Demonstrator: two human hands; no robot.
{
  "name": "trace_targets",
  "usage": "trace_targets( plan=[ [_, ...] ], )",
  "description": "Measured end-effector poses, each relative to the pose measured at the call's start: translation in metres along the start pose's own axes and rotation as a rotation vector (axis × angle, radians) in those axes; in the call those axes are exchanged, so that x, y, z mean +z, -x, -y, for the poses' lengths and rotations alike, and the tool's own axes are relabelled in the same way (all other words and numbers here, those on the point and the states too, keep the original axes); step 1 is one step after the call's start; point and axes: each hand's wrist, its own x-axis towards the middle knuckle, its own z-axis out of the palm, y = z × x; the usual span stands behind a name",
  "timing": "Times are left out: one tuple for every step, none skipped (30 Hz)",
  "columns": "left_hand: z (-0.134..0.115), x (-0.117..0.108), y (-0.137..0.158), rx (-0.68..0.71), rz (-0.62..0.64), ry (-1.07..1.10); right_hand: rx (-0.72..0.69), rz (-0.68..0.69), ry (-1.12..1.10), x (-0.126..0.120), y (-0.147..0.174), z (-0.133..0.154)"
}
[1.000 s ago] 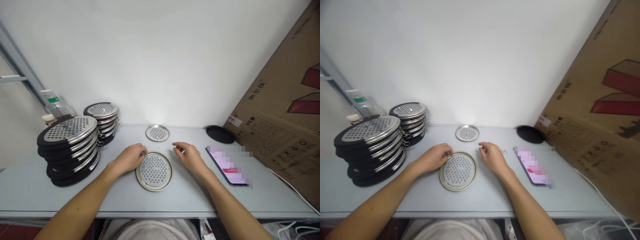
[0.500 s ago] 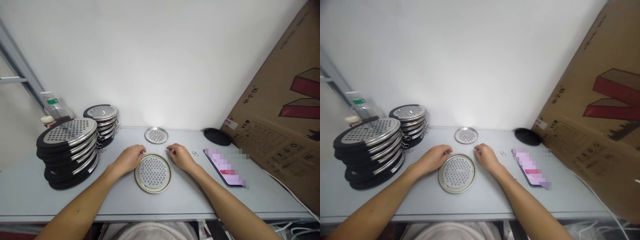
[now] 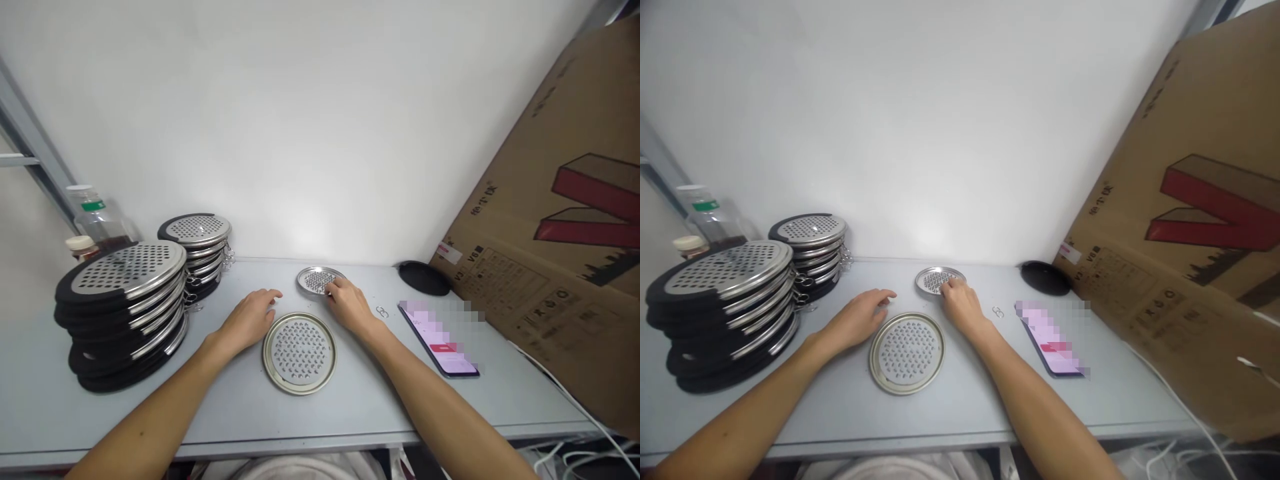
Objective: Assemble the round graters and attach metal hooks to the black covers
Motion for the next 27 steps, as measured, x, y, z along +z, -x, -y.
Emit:
trace_targets(
  plan=[
    [-0.001, 0.0, 0.0, -0.003, -0.016, 0.009, 0.011, -0.036, 0.0, -0.004, 0.003, -0.002],
    [-0.001, 0.0, 0.0, -0.004, -0.037, 0.023, 0.02, -0.07, 0.002, -0.008, 0.005, -0.003],
    [-0.001, 0.0, -0.001, -0.004, -0.065, 0.042, 0.026, -0.111, -0.007, -0.013, 0.007, -0.004],
    [-0.002, 0.001, -0.001, -0.002, -0.097, 0.063, 0.031, -0.163, -0.039, -0.017, 0.008, -0.005],
    [-0.002, 0.001, -0.002, 0.002, -0.126, 0.087, 0.04, -0.226, -0.098, -0.022, 0.009, -0.005],
    [-0.002, 0.001, -0.002, 0.009, -0.151, 0.115, 0.06, -0.297, -0.188, -0.027, 0.009, -0.005],
    [-0.003, 0.0, -0.002, 0.013, -0.169, 0.149, 0.092, -0.363, -0.309, -0.032, 0.01, -0.006],
    [-0.004, -0.001, -0.002, 0.014, -0.175, 0.189, 0.134, -0.407, -0.459, -0.038, 0.01, -0.006],
    [-0.005, -0.003, -0.002, 0.01, -0.17, 0.241, 0.182, -0.416, -0.621, -0.042, 0.01, -0.007],
    [-0.007, -0.005, -0.002, 0.001, -0.148, 0.306, 0.228, -0.38, -0.78, -0.046, 0.01, -0.009],
    [-0.009, -0.009, -0.001, -0.014, -0.113, 0.384, 0.264, -0.308, -0.933, -0.05, 0.01, -0.011],
    [-0.011, -0.013, 0.0, -0.028, -0.065, 0.469, 0.29, -0.216, -1.065, -0.052, 0.011, -0.013],
    [-0.014, -0.017, 0.0, -0.038, -0.006, 0.554, 0.308, -0.116, -1.177, -0.053, 0.011, -0.015],
    [-0.016, -0.022, 0.001, -0.048, 0.053, 0.635, 0.324, -0.024, -1.268, -0.053, 0.013, -0.017],
    [-0.018, -0.027, 0.003, -0.061, 0.108, 0.703, 0.341, 0.055, -1.341, -0.051, 0.015, -0.018],
    [-0.02, -0.032, 0.004, -0.077, 0.163, 0.759, 0.357, 0.12, -1.398, -0.049, 0.018, -0.019],
    [-0.021, -0.036, 0.005, -0.1, 0.218, 0.801, 0.374, 0.172, -1.436, -0.046, 0.022, -0.019],
    [-0.021, -0.039, 0.007, -0.127, 0.271, 0.832, 0.389, 0.212, -1.452, -0.043, 0.026, -0.018],
    [-0.02, -0.042, 0.01, -0.154, 0.319, 0.855, 0.398, 0.244, -1.445, -0.04, 0.031, -0.017],
    [-0.018, -0.043, 0.012, -0.176, 0.362, 0.872, 0.401, 0.271, -1.413, -0.037, 0.037, -0.016],
    [-0.016, -0.044, 0.015, -0.19, 0.402, 0.883, 0.395, 0.29, -1.357, -0.035, 0.042, -0.013],
    [-0.014, -0.043, 0.018, -0.202, 0.435, 0.889, 0.38, 0.3, -1.279, -0.033, 0.046, -0.01],
    [-0.01, -0.042, 0.02, -0.212, 0.463, 0.888, 0.355, 0.3, -1.184, -0.031, 0.049, -0.007],
    [-0.007, -0.041, 0.023, -0.223, 0.487, 0.882, 0.319, 0.288, -1.081, -0.03, 0.052, -0.003],
    [-0.004, -0.039, 0.024, -0.235, 0.508, 0.868, 0.279, 0.267, -0.98, -0.029, 0.053, 0.001],
    [-0.001, -0.036, 0.025, -0.25, 0.523, 0.847, 0.236, 0.245, -0.889, -0.029, 0.054, 0.006],
    [0.002, -0.034, 0.025, -0.269, 0.531, 0.823, 0.195, 0.227, -0.816, -0.028, 0.054, 0.009]
  ],
)
